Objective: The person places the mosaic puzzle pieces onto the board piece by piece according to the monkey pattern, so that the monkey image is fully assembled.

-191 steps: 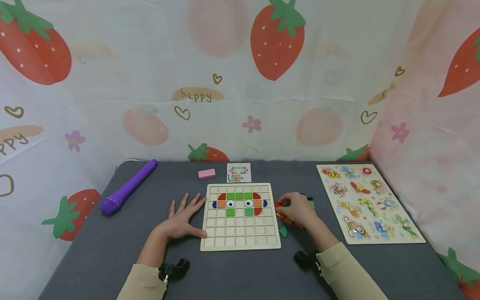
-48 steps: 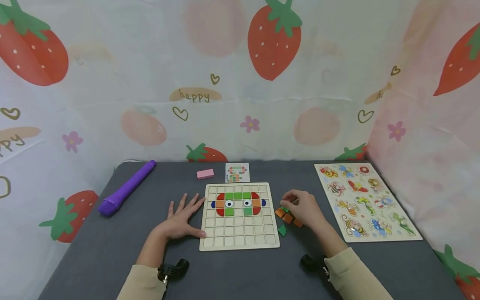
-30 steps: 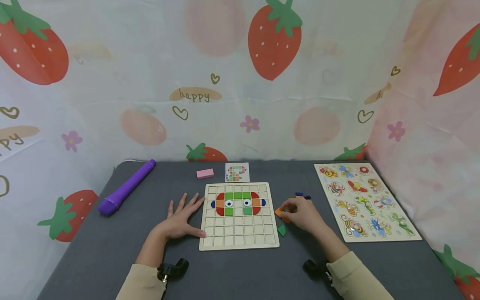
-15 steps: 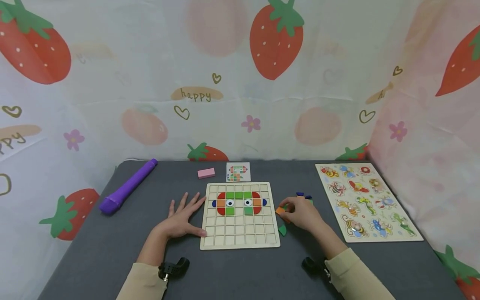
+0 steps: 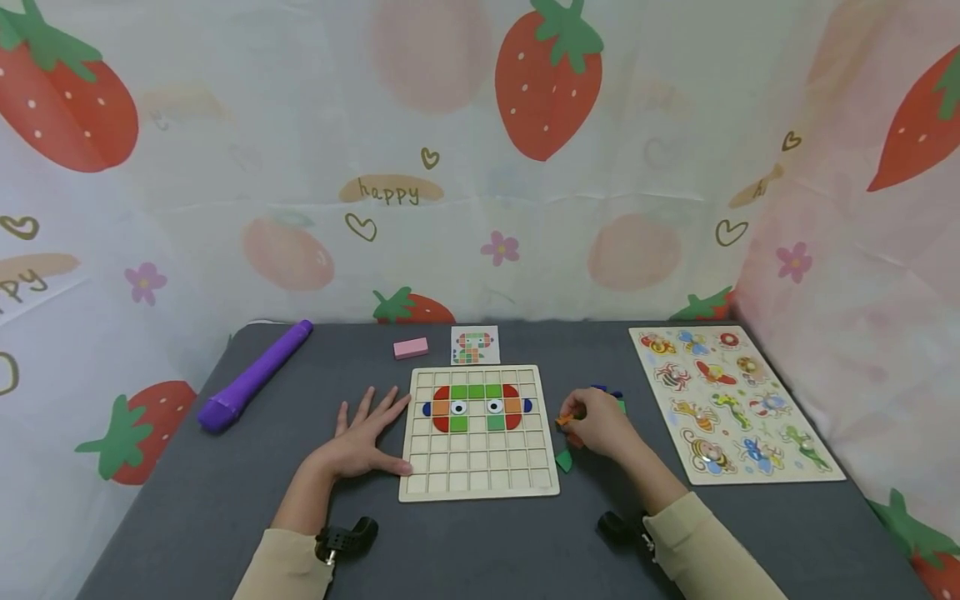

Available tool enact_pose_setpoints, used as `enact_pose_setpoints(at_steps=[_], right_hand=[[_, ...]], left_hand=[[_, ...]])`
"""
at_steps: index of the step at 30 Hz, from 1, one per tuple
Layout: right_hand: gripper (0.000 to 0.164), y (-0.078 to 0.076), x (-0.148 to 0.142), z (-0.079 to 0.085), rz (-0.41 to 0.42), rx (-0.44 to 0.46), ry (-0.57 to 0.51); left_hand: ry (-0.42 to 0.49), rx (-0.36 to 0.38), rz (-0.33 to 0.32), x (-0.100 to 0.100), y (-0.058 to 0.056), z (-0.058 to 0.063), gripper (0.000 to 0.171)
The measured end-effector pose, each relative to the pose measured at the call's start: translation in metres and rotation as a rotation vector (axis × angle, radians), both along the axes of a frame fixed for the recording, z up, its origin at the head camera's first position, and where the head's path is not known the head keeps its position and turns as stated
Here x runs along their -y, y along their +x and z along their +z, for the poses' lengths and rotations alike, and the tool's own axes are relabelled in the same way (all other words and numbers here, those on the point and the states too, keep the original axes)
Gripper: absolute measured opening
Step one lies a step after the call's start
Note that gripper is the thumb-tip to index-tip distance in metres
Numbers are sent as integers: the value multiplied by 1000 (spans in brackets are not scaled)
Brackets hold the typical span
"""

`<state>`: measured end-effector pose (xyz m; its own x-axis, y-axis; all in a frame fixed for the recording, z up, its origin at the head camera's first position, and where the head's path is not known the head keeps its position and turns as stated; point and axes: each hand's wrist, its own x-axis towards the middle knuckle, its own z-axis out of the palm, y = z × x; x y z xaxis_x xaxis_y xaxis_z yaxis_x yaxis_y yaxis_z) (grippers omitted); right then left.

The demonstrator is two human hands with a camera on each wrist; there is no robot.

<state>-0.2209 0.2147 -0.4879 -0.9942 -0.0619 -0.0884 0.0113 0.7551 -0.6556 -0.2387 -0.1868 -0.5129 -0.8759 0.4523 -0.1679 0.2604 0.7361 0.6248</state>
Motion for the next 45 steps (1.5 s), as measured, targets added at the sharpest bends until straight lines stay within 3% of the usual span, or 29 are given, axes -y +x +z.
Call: enact_pose_setpoints(at_steps=[5, 15, 21, 30, 39, 45], right_hand=[[13, 0, 4, 6, -31, -4, -23], [19, 1, 39, 19, 92, -54, -62], [13, 1, 73, 14, 162, -36, -95], [9, -2, 108, 3, 187, -15, -151], [8, -1, 126, -2, 252, -57, -69], [9, 1, 131, -2, 251, -64, -36]], left_hand=[[4, 6, 0, 0, 1, 0, 118], [-2, 12, 7, -1, 1, 1, 118], [-1, 14, 3, -1, 0, 0, 118], [-15, 20, -4, -1, -2, 0, 118], [-18, 8, -6, -1, -2, 1, 117], [-23, 11, -4, 1, -1, 1, 117]])
